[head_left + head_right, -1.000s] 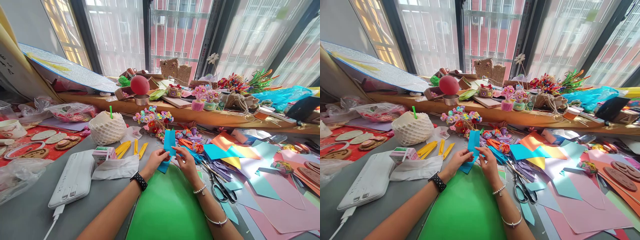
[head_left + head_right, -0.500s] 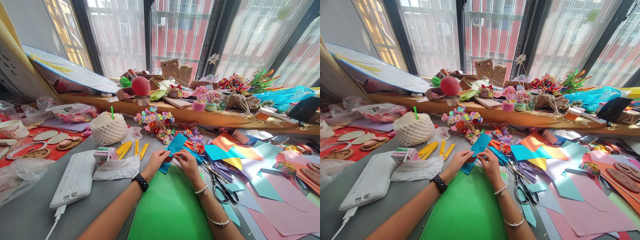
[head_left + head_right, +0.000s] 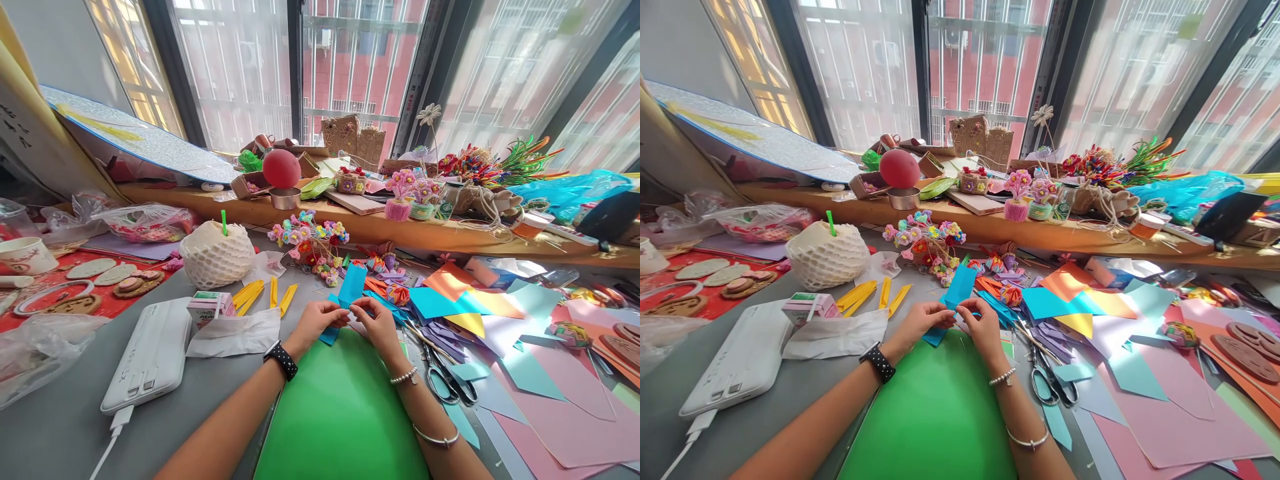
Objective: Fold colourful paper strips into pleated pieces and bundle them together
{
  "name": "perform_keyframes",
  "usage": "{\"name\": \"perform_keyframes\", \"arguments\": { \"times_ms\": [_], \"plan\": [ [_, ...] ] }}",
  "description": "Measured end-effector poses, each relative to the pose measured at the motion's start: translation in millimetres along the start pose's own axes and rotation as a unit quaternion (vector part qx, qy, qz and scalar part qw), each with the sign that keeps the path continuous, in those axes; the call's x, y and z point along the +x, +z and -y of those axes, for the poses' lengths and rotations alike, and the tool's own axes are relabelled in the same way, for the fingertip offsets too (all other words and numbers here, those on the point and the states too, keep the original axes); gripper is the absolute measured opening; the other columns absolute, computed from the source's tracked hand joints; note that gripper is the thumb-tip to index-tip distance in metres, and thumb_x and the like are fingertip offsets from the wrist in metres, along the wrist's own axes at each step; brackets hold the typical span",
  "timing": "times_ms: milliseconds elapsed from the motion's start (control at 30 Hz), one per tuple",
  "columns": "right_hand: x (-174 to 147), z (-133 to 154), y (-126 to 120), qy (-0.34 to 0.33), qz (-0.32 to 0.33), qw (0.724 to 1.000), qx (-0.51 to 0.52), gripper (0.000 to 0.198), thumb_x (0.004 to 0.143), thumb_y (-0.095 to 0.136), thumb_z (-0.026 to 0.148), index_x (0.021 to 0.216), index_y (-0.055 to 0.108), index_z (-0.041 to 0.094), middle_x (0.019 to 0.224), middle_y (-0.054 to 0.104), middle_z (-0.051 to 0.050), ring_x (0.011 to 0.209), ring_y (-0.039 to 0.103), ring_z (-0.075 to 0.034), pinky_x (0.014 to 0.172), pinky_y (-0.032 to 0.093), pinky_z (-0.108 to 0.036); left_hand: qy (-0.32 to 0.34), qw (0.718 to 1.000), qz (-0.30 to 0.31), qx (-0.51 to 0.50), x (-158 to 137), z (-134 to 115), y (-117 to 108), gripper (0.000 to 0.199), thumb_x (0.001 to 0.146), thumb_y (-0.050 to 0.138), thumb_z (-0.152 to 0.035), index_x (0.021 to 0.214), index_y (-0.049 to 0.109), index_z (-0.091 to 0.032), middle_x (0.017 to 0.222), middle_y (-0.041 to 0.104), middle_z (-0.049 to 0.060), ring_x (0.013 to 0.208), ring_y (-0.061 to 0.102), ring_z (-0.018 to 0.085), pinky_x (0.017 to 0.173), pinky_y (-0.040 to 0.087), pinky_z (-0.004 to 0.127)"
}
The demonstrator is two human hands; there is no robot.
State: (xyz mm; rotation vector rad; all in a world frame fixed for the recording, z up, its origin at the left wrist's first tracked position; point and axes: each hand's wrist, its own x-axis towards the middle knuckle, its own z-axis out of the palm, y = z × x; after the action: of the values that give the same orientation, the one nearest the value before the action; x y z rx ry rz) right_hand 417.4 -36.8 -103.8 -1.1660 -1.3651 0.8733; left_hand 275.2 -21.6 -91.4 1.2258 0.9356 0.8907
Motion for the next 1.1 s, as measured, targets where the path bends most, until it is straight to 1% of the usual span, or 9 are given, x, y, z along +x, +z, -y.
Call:
{"name": "perform_keyframes", "arguments": {
  "times_ms": [133, 233, 300, 367, 467, 567, 633, 867, 1100],
  "plan": [
    [0.1, -2.3, 1.1, -0.008, 0.006, 1.0, 0.026, 0.018, 0.066, 0.058, 0.032, 0.074, 0.054, 0.016, 0.071, 0.055, -0.003, 0.063, 0.052, -0.014, 0.056, 0.043, -0.025, 0.001, 1.0, -0.002, 0.005, -0.1, 0.2, 0.8, 0.023, 0.055, 0.065, -0.031, 0.061, 0.059, -0.01, 0.057, 0.062, 0.003, 0.057, 0.057, 0.012, 0.058, 0.045, 0.022],
    [0.5, -4.0, 3.0, -0.005, -0.008, 0.996, 0.092, 0.029, 0.064, 0.061, 0.03, 0.086, 0.047, 0.018, 0.069, 0.052, 0.0, 0.063, 0.052, -0.013, 0.054, 0.045, -0.024, 0.001, 1.0, -0.009, -0.004, 0.0, 0.0, 0.5, 0.023, 0.055, 0.065, -0.031, 0.061, 0.057, -0.01, 0.058, 0.062, 0.003, 0.058, 0.057, 0.012, 0.058, 0.044, 0.022],
    [0.8, -4.3, 4.0, 0.016, -0.015, 0.991, 0.135, 0.037, 0.063, 0.061, 0.03, 0.092, 0.043, 0.018, 0.068, 0.052, 0.001, 0.061, 0.052, -0.013, 0.053, 0.045, -0.024, -0.003, 1.0, -0.015, -0.012, 0.1, -0.5, 0.3, 0.024, 0.055, 0.065, -0.032, 0.061, 0.056, -0.01, 0.059, 0.062, 0.003, 0.06, 0.058, 0.013, 0.059, 0.044, 0.022],
    [0.8, -3.8, 4.3, 0.047, -0.014, 0.987, 0.153, 0.038, 0.063, 0.061, 0.032, 0.094, 0.043, 0.018, 0.07, 0.053, 0.0, 0.059, 0.052, -0.012, 0.053, 0.044, -0.023, -0.009, 1.0, -0.019, -0.015, -0.1, -1.2, 0.3, 0.024, 0.055, 0.065, -0.032, 0.061, 0.056, -0.011, 0.061, 0.062, 0.003, 0.062, 0.058, 0.013, 0.06, 0.044, 0.023],
    [-0.1, -2.3, 3.6, 0.082, 0.004, 0.988, 0.134, 0.028, 0.065, 0.059, 0.035, 0.081, 0.051, 0.015, 0.066, 0.054, 0.0, 0.057, 0.051, -0.011, 0.055, 0.043, -0.023, -0.006, 1.0, -0.012, -0.001, -0.4, -1.8, 0.5, 0.024, 0.057, 0.064, -0.032, 0.063, 0.057, -0.01, 0.062, 0.062, 0.005, 0.061, 0.058, 0.013, 0.06, 0.045, 0.023],
    [-1.2, -1.0, 2.6, 0.084, 0.014, 0.991, 0.106, 0.024, 0.066, 0.057, 0.037, 0.068, 0.055, 0.013, 0.06, 0.053, 0.0, 0.055, 0.05, -0.01, 0.056, 0.041, -0.022, -0.007, 1.0, 0.007, 0.012, -0.5, -1.5, 0.8, 0.025, 0.057, 0.064, -0.032, 0.066, 0.059, -0.009, 0.062, 0.063, 0.006, 0.062, 0.058, 0.014, 0.061, 0.045, 0.024],
    [-1.5, -0.5, 2.3, 0.077, 0.006, 0.992, 0.099, 0.024, 0.066, 0.057, 0.037, 0.067, 0.056, 0.013, 0.058, 0.053, 0.0, 0.055, 0.049, -0.01, 0.056, 0.041, -0.022, -0.009, 1.0, 0.013, 0.017, -0.4, -1.1, 1.3, 0.026, 0.057, 0.064, -0.032, 0.068, 0.06, -0.009, 0.063, 0.063, 0.006, 0.063, 0.058, 0.015, 0.062, 0.045, 0.025],
    [-1.7, -0.2, 2.7, 0.055, -0.002, 0.996, 0.066, 0.024, 0.066, 0.057, 0.038, 0.067, 0.056, 0.013, 0.057, 0.052, 0.0, 0.051, 0.047, -0.011, 0.052, 0.039, -0.022, -0.012, 0.999, 0.008, 0.033, 0.4, -1.1, 3.0, 0.032, 0.058, 0.061, -0.039, 0.071, 0.061, -0.01, 0.064, 0.063, 0.005, 0.062, 0.058, 0.015, 0.062, 0.045, 0.025],
    [-2.5, 0.3, 3.4, 0.045, 0.004, 0.998, 0.05, 0.025, 0.066, 0.056, 0.038, 0.068, 0.055, 0.014, 0.057, 0.053, 0.0, 0.052, 0.049, -0.012, 0.052, 0.039, -0.022, -0.007, 0.998, -0.019, 0.065, -0.2, -2.6, 1.5, 0.031, 0.059, 0.059, -0.041, 0.06, 0.06, -0.01, 0.057, 0.06, 0.004, 0.055, 0.055, 0.012, 0.058, 0.043, 0.022]
  ]
}}
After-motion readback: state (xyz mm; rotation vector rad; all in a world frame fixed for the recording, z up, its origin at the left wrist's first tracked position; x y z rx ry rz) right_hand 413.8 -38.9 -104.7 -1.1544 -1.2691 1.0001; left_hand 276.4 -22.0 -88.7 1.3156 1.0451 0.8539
